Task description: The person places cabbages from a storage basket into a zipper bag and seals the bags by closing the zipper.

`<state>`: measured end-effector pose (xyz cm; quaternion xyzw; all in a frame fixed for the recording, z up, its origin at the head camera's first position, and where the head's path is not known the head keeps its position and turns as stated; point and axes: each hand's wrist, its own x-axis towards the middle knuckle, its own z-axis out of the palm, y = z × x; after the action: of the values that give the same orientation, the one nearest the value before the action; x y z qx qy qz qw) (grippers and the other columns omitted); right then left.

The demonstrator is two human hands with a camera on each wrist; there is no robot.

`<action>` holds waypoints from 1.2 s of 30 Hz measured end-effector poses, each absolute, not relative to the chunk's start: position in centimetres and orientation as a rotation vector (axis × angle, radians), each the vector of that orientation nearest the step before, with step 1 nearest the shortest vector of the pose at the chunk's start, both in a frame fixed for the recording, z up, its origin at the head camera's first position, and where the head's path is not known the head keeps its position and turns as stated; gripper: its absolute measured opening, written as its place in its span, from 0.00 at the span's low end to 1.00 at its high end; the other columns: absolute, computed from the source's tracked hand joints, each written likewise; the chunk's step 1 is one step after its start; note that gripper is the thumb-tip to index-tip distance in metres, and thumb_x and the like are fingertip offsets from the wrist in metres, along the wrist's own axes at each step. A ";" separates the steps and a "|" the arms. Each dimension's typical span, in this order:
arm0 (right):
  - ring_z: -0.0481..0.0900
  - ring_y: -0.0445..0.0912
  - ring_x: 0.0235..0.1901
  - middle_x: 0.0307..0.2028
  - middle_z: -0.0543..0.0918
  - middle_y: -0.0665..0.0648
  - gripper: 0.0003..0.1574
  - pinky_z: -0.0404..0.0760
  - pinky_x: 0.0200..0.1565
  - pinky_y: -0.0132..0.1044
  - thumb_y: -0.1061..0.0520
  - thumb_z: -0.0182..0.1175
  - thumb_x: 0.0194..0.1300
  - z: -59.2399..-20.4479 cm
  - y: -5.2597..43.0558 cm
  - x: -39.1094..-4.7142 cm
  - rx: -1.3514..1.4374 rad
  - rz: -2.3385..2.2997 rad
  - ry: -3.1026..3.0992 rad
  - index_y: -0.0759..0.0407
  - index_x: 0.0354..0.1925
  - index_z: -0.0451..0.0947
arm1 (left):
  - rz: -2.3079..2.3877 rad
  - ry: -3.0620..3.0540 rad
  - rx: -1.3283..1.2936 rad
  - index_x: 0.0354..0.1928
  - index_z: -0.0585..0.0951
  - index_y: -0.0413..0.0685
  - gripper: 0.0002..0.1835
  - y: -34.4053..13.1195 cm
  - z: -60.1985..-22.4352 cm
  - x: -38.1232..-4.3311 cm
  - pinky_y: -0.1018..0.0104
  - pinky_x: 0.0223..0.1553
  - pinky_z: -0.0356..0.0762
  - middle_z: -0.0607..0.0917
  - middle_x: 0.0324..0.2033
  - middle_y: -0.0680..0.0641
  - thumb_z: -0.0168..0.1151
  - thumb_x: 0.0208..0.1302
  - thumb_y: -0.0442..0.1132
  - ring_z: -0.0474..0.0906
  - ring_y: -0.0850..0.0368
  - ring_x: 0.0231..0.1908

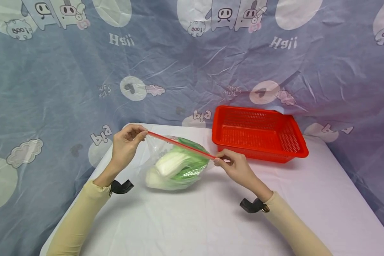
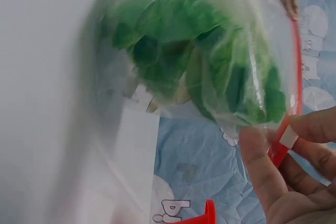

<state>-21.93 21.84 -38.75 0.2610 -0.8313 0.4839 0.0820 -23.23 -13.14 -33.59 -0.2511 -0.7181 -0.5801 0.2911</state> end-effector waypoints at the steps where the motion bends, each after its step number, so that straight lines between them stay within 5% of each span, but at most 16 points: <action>1: 0.87 0.51 0.35 0.36 0.86 0.64 0.07 0.84 0.40 0.30 0.65 0.63 0.63 -39.0 22.0 -22.1 0.736 1.500 -2.508 0.66 0.41 0.80 | -1.548 -1.923 -0.667 0.35 0.80 0.28 0.03 -13.2 -33.6 -23.2 0.73 0.34 0.76 0.82 0.30 0.33 0.62 0.60 0.24 0.77 0.49 0.27; 4: 0.87 0.44 0.36 0.37 0.86 0.64 0.09 0.82 0.43 0.28 0.62 0.63 0.64 -39.8 22.4 -22.7 0.651 1.624 -2.543 0.64 0.42 0.80 | -1.536 -1.937 -0.667 0.35 0.80 0.28 0.03 -13.3 -33.6 -23.0 0.73 0.34 0.76 0.82 0.30 0.32 0.62 0.60 0.24 0.76 0.41 0.27; 7: 0.86 0.41 0.36 0.36 0.87 0.62 0.10 0.82 0.44 0.28 0.59 0.63 0.64 -40.3 22.5 -23.1 0.647 1.646 -2.536 0.62 0.43 0.81 | -1.529 -1.931 -0.666 0.35 0.80 0.28 0.03 -13.5 -33.5 -22.9 0.73 0.34 0.76 0.82 0.30 0.32 0.62 0.60 0.24 0.77 0.46 0.27; 13: 0.87 0.49 0.37 0.37 0.87 0.63 0.12 0.83 0.43 0.29 0.59 0.63 0.65 -40.0 21.4 -24.0 0.697 1.659 -2.473 0.64 0.46 0.81 | -1.505 -1.908 -0.646 0.36 0.80 0.28 0.04 -14.5 -33.0 -22.9 0.73 0.33 0.76 0.82 0.29 0.34 0.63 0.60 0.24 0.77 0.47 0.26; 18: 0.87 0.44 0.37 0.39 0.86 0.68 0.14 0.82 0.44 0.28 0.61 0.62 0.64 -39.0 19.0 -26.0 0.731 1.700 -2.388 0.67 0.47 0.80 | -1.459 -1.867 -0.604 0.37 0.79 0.25 0.05 -16.0 -32.0 -23.5 0.74 0.33 0.76 0.81 0.29 0.31 0.62 0.60 0.23 0.75 0.41 0.27; 25: 0.86 0.55 0.40 0.42 0.84 0.71 0.14 0.83 0.44 0.35 0.64 0.62 0.64 -38.0 13.5 -30.7 0.771 1.776 -2.241 0.70 0.47 0.80 | -1.270 -1.798 -0.558 0.38 0.82 0.33 0.05 -19.0 -30.4 -24.7 0.73 0.42 0.77 0.83 0.31 0.38 0.63 0.61 0.28 0.79 0.57 0.31; 36: 0.87 0.52 0.40 0.41 0.87 0.62 0.12 0.84 0.41 0.34 0.61 0.61 0.66 -45.0 10.4 -35.9 0.720 1.486 -2.588 0.63 0.46 0.84 | -0.774 -2.062 -1.110 0.36 0.79 0.38 0.07 -14.3 -35.6 -19.2 0.74 0.44 0.78 0.82 0.34 0.46 0.61 0.57 0.21 0.79 0.54 0.38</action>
<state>-35.95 10.44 -45.03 0.2345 -0.8425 0.4837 0.0360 -19.24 -14.29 -35.58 -0.4246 -0.7889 -0.2961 0.3312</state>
